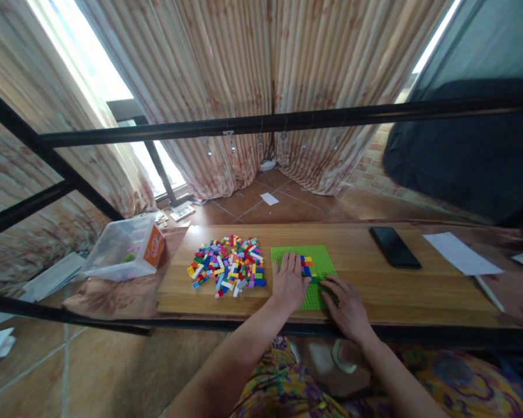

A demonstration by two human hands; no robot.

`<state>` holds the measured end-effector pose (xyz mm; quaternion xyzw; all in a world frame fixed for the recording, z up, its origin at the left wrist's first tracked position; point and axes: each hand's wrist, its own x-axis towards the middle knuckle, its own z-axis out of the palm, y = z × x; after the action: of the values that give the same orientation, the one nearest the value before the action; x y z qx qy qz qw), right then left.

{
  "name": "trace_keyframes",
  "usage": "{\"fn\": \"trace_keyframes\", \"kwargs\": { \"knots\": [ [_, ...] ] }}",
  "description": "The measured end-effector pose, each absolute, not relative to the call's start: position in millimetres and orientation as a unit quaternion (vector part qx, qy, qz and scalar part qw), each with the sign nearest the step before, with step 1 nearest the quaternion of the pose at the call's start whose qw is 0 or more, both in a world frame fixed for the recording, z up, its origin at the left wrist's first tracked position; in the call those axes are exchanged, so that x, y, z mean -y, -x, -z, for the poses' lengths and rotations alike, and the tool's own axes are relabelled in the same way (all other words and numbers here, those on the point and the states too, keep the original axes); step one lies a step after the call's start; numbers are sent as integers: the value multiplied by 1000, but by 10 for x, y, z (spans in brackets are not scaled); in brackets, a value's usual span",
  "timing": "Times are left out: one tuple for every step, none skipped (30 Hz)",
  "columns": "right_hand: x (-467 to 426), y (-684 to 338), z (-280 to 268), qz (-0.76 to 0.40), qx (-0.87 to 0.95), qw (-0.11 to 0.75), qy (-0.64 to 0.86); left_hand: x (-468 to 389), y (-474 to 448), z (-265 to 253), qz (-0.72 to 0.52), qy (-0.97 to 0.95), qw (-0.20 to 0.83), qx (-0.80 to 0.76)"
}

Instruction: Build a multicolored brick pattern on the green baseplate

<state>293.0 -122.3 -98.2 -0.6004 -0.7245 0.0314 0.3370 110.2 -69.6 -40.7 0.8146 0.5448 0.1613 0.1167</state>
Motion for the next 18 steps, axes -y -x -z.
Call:
{"fn": "trace_keyframes", "kwargs": {
  "knots": [
    [1229, -2929, 980, -28, 725, 335, 601, 694, -1125, 415, -160, -814, 115, -546],
    [1235, -2928, 979, -25, 726, 332, 602, 690, -1142, 424, -158, -814, 113, -548],
    [1241, -2928, 979, -22, 726, 329, 603, 687, -1153, 432, -157, -814, 112, -549],
    [1247, -2928, 980, -20, 727, 326, 604, 686, -1160, 440, -155, -814, 111, -549],
    [1252, -2928, 982, -19, 727, 323, 605, 685, -1165, 448, -153, -815, 110, -549],
    [1256, -2928, 984, -18, 728, 321, 605, 685, -1169, 457, -151, -816, 108, -547],
    [1260, -2929, 986, -16, 729, 319, 606, 687, -1173, 465, -149, -818, 106, -545],
    [1262, -2928, 988, -15, 729, 318, 606, 688, -1177, 474, -147, -821, 104, -542],
    [1265, -2927, 988, -14, 730, 316, 606, 690, -1181, 483, -145, -822, 102, -541],
    [1267, -2924, 986, -12, 729, 315, 607, 693, -1185, 492, -143, -824, 100, -540],
    [1270, -2920, 982, -11, 729, 315, 608, 695, -1189, 501, -142, -824, 99, -539],
    [1273, -2916, 976, -10, 728, 314, 609, 698, -1191, 508, -141, -825, 98, -539],
    [1275, -2911, 969, -9, 727, 314, 611, 702, -1193, 514, -141, -825, 97, -539],
    [1278, -2906, 963, -8, 725, 313, 614, 705, -1194, 518, -141, -825, 97, -539],
    [1280, -2900, 958, -8, 723, 313, 616, 708, -1194, 520, -142, -825, 98, -538],
    [1282, -2895, 954, -9, 721, 312, 618, 711, -1193, 519, -141, -825, 99, -538],
    [1283, -2889, 953, -11, 719, 312, 621, 713, -1192, 517, -141, -825, 100, -538],
    [1284, -2881, 954, -13, 717, 313, 622, 715, -1191, 514, -141, -825, 101, -538]
  ]
}}
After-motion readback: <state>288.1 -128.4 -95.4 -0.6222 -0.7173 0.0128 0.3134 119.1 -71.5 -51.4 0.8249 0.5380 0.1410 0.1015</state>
